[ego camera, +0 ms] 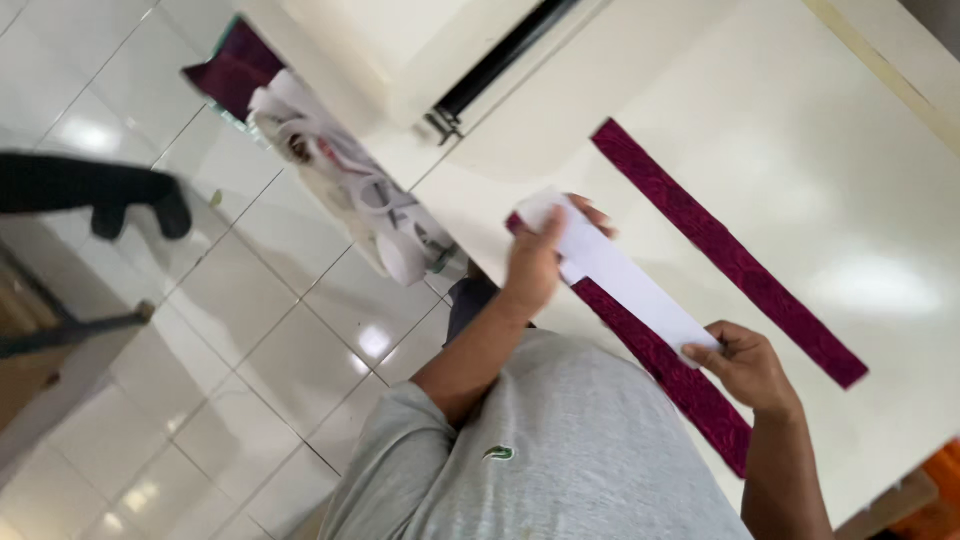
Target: The person aligns a white fabric strip onto a maroon patterned strip on a work table, then feeds the layered pair into a sewing machine. The person repeats this process with additional strips, stacking the finished pieces on the table.
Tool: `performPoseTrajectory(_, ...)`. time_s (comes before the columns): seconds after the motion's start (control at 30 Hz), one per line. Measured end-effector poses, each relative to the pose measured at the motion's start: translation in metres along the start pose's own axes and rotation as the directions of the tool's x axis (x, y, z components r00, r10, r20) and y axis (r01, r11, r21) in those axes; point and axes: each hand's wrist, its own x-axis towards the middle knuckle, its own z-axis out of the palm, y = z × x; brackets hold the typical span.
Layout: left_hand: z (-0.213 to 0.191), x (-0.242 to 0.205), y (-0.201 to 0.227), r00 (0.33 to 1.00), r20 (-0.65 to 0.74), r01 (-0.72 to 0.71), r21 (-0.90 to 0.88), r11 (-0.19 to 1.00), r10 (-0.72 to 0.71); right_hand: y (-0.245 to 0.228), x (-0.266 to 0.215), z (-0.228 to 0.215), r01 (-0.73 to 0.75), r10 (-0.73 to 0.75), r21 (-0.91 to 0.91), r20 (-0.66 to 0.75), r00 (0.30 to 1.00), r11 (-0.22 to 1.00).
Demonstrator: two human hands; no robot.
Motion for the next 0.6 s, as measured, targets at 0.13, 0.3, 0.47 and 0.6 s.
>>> performPoseTrajectory(0.13,-0.053,0.04,0.008,0.969,-0.245,0.08,0.171,0.982,-0.037,0.049,-0.03,-0.043,-0.061,0.094,0.213,-0.15,0.984,0.975)
performPoseTrajectory(0.3,-0.082,0.092,0.002,0.966,-0.243,0.195,0.467,0.863,-0.087,0.093,-0.06,-0.065,0.047,0.225,0.48,-0.493,0.84,0.876)
performPoseTrajectory(0.47,-0.075,0.151,-0.029,0.988,-0.156,0.119,0.735,0.668,-0.004,0.128,-0.045,-0.082,0.219,0.281,0.569,-0.659,0.697,0.792)
performPoseTrajectory(0.6,-0.063,0.179,-0.062,0.998,-0.049,0.042,0.986,0.161,0.04,0.144,-0.031,-0.09,-0.026,0.301,0.341,-0.787,0.539,0.94)
